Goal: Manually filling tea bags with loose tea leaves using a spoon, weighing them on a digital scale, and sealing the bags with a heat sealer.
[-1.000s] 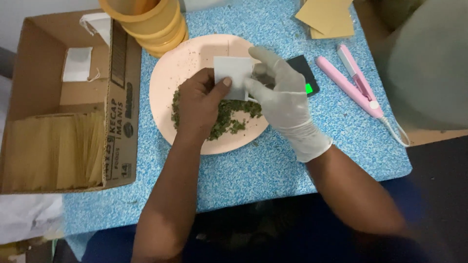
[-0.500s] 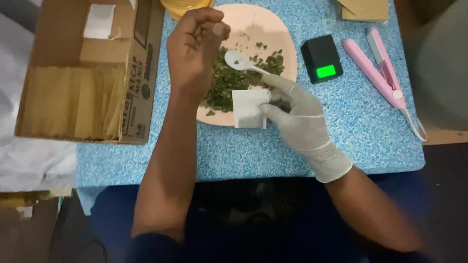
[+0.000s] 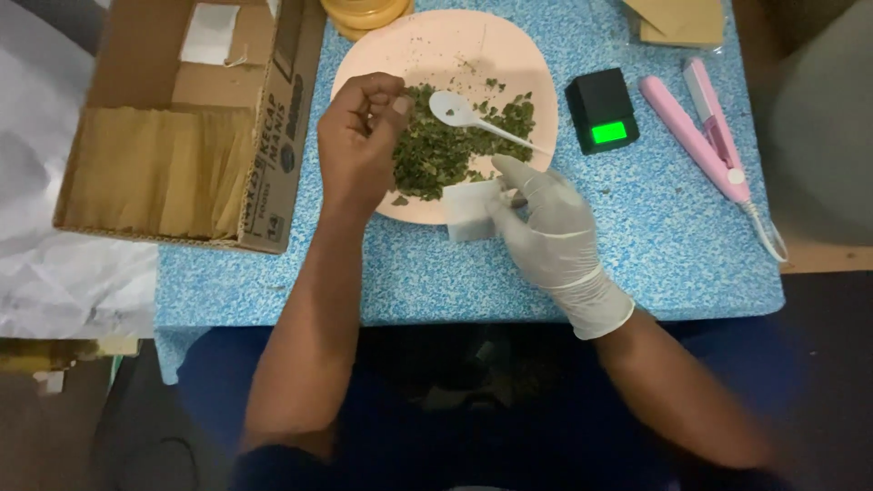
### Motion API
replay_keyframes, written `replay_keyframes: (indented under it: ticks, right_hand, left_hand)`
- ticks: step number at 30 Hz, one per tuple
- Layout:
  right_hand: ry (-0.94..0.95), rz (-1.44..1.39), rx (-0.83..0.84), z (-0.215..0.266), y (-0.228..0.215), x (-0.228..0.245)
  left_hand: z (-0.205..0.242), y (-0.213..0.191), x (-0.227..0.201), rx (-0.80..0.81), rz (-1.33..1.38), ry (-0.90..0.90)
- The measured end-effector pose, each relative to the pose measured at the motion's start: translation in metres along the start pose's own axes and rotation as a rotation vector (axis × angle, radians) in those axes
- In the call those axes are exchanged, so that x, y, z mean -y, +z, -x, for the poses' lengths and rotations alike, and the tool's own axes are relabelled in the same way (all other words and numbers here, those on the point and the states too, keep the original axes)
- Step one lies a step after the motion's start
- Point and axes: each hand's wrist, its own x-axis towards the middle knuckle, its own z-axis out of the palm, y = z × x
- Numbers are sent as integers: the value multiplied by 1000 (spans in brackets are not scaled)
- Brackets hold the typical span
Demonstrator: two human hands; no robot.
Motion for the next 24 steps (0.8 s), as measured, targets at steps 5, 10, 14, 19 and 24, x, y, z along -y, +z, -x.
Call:
replay_keyframes:
  ticks: [5, 10, 14, 19, 24]
  right_hand:
    - [-105, 9, -130, -27, -36, -9]
    - [-91, 76, -253, -88, -73, -101]
    - [23, 350, -284, -125, -92, -143]
    - [210, 529, -67, -172, -75, -180]
    - [101, 894, 8, -183, -54, -193]
  left_hand:
    - [-11, 1, -7, 11, -77, 78]
    - [-28, 10, -11, 49, -109, 136]
    - [-43, 25, -10, 34, -40, 101]
    - [-55, 43, -12, 30, -53, 95]
    - [-54, 46, 3, -49, 50, 44]
